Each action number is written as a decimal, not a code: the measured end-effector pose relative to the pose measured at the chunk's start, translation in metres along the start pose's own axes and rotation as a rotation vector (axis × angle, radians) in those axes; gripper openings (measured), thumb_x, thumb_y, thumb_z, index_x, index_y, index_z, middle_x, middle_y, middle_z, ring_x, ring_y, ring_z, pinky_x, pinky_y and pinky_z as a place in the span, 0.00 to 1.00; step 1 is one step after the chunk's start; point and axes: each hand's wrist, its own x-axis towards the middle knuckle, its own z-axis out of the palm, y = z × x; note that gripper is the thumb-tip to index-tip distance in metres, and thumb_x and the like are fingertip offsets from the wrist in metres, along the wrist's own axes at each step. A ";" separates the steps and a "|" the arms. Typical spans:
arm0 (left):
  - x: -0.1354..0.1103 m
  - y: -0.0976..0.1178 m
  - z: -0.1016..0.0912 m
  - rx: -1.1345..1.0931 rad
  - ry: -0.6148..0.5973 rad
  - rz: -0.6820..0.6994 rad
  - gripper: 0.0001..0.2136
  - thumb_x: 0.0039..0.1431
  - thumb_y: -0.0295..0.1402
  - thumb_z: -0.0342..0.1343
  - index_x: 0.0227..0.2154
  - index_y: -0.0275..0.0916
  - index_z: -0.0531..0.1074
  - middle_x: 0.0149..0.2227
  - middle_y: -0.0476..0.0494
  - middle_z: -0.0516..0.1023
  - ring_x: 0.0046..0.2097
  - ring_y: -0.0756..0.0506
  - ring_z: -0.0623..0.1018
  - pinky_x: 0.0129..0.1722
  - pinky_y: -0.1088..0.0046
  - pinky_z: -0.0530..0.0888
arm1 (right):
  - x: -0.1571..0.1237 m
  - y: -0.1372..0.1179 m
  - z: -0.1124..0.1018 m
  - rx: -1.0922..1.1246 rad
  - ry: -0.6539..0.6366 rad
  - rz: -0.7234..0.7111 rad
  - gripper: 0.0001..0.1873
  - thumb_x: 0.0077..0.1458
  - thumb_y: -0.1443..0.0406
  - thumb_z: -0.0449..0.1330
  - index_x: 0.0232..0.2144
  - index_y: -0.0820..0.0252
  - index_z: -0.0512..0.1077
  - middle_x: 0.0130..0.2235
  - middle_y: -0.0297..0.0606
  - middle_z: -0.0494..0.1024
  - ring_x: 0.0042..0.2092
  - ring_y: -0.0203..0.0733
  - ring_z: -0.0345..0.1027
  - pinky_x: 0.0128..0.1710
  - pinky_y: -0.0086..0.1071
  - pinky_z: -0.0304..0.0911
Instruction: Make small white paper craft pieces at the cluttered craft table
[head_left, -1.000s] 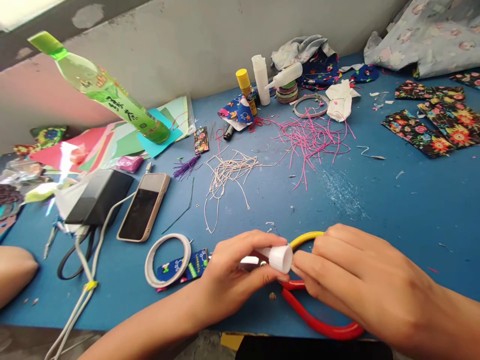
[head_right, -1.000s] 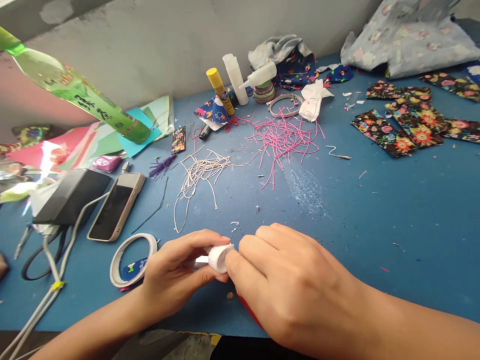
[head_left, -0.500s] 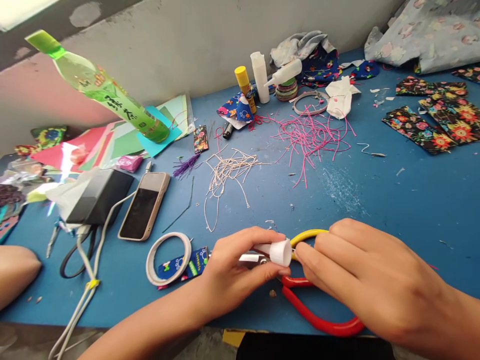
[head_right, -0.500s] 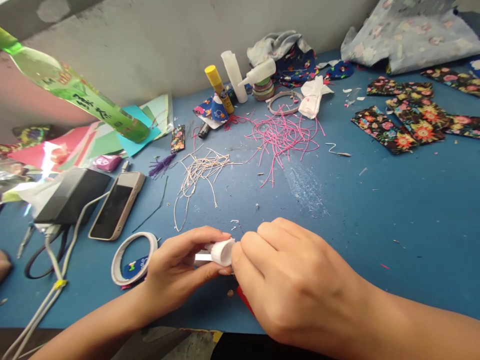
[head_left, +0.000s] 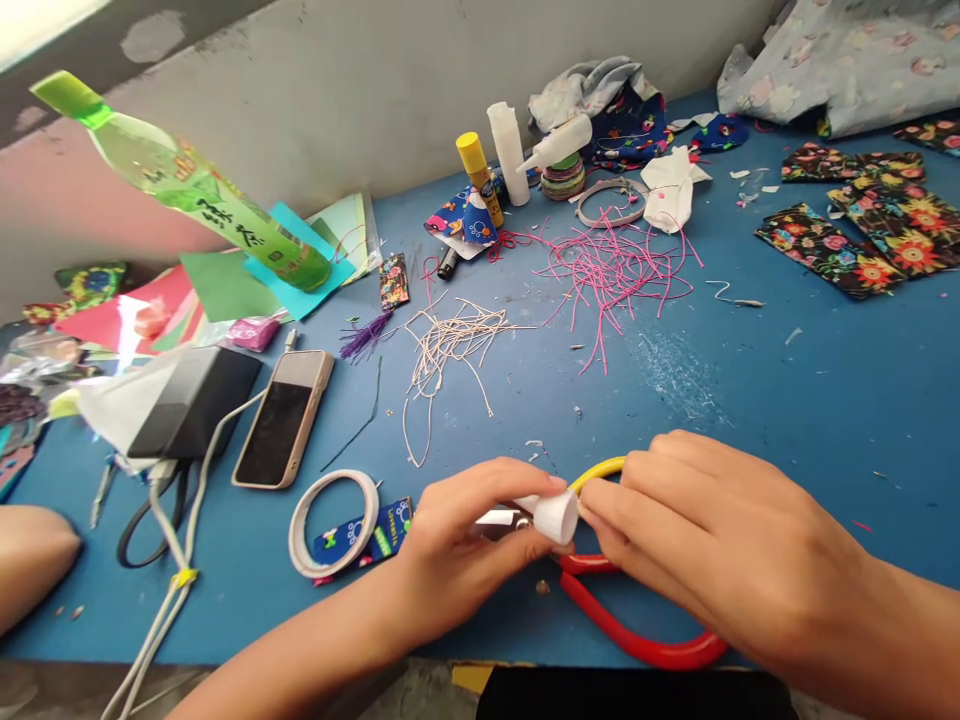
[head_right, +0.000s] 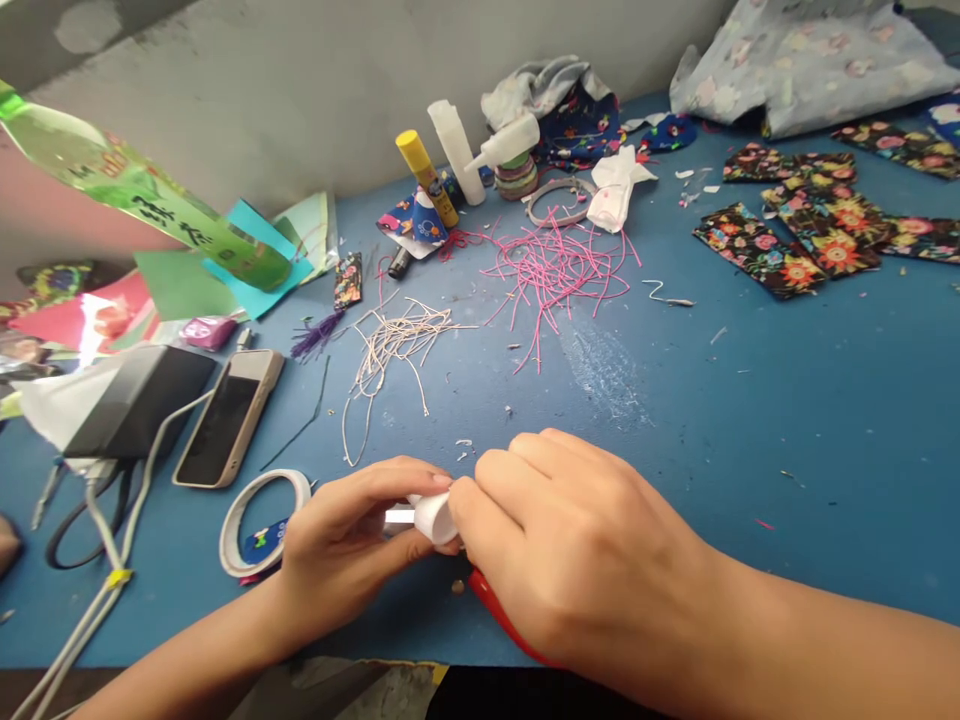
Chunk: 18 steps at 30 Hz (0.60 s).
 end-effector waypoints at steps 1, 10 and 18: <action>0.000 0.000 0.000 -0.002 0.012 -0.004 0.11 0.55 0.26 0.62 0.42 0.39 0.75 0.34 0.45 0.81 0.34 0.49 0.79 0.36 0.78 0.76 | 0.000 0.000 -0.001 -0.042 0.014 -0.023 0.14 0.63 0.73 0.51 0.28 0.65 0.72 0.24 0.36 0.68 0.27 0.40 0.56 0.28 0.35 0.51; 0.000 -0.001 -0.003 -0.024 0.008 0.034 0.13 0.55 0.20 0.61 0.43 0.39 0.74 0.38 0.43 0.81 0.40 0.49 0.79 0.42 0.77 0.77 | -0.003 -0.004 0.002 0.048 -0.069 0.024 0.15 0.63 0.72 0.49 0.26 0.62 0.70 0.24 0.35 0.66 0.27 0.39 0.55 0.28 0.35 0.50; -0.003 0.001 -0.002 -0.064 0.067 -0.055 0.13 0.52 0.23 0.65 0.41 0.39 0.75 0.35 0.45 0.81 0.34 0.49 0.80 0.35 0.78 0.77 | -0.004 -0.006 -0.001 -0.007 0.032 0.017 0.13 0.63 0.71 0.51 0.28 0.65 0.71 0.25 0.36 0.68 0.28 0.38 0.57 0.28 0.35 0.52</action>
